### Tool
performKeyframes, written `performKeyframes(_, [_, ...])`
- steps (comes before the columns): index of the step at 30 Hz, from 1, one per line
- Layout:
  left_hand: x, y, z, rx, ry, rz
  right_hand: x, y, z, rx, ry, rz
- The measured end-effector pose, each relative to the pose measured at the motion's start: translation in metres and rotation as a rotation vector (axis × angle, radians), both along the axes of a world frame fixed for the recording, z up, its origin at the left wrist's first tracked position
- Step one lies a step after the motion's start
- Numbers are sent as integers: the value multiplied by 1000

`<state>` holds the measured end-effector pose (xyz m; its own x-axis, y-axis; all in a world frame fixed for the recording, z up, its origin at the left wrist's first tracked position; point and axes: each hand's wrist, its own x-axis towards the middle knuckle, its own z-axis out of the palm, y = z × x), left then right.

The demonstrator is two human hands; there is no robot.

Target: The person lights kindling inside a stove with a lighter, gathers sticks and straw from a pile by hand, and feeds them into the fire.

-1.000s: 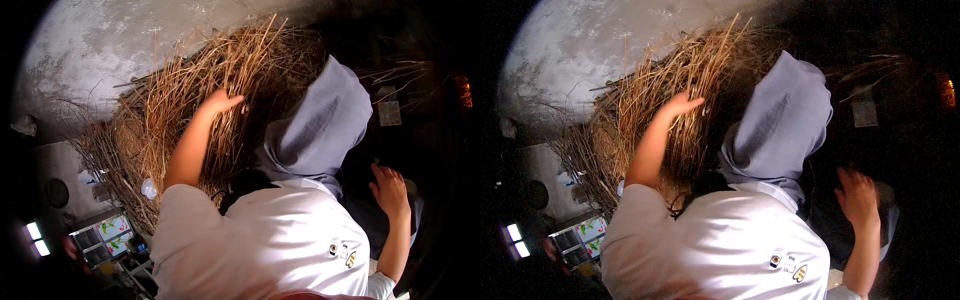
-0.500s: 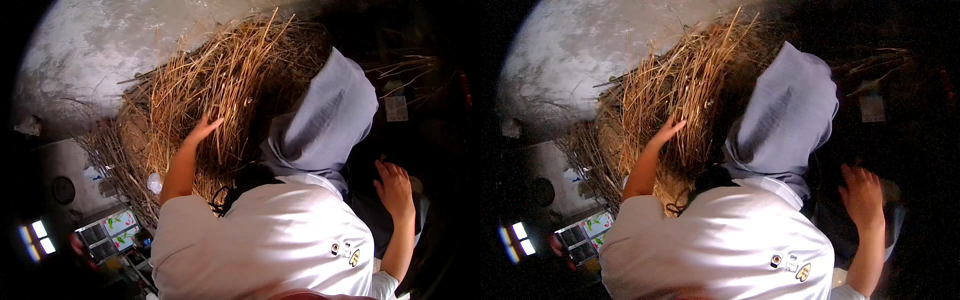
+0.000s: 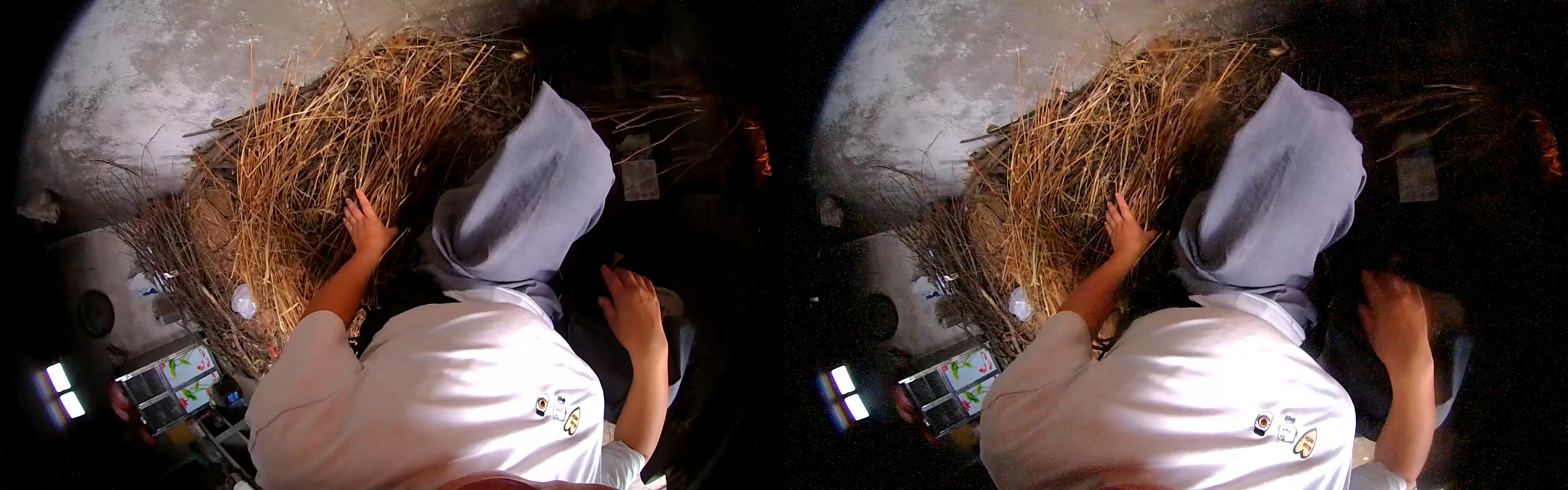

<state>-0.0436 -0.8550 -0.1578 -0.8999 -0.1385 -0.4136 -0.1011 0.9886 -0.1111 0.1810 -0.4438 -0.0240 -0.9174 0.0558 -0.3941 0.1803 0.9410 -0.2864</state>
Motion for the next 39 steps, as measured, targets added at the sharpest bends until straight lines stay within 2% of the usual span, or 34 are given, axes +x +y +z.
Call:
performKeyframes(9, [-17,-8,-28,25,93,69,-4,-1,7,-31,-109,-43])
performKeyframes(13, [-16,-7,-14,92,99,26,3,1,2,0,1,32])
performKeyframes(19, [-20,-3,-25,-29,168,28,6,2,4,25,64,50])
performKeyframes(21, [-23,-7,-23,-50,81,-3,5,1,8,12,83,36])
performKeyframes(25, [-38,-20,2,58,100,4,5,6,18,9,7,-6])
performKeyframes(27, [-52,-28,16,285,162,89,7,7,18,16,2,-7])
performKeyframes(28, [-59,-12,45,295,147,108,9,8,16,40,75,7])
performKeyframes(29, [-73,-19,45,298,224,67,9,10,16,66,152,22])
performKeyframes(30, [-86,-23,46,294,241,47,9,11,17,66,163,22])
performKeyframes(33, [-95,9,102,318,329,-11,7,13,20,39,179,-5])
performKeyframes(34, [-98,12,115,312,260,51,9,12,20,46,186,-6])
performKeyframes(37, [-106,-3,119,396,276,-51,11,11,20,46,186,-17])
performKeyframes(38, [-102,2,122,354,302,-91,11,10,21,41,173,-17])
performKeyframes(39, [-97,7,126,434,244,-71,12,10,21,40,176,-18])
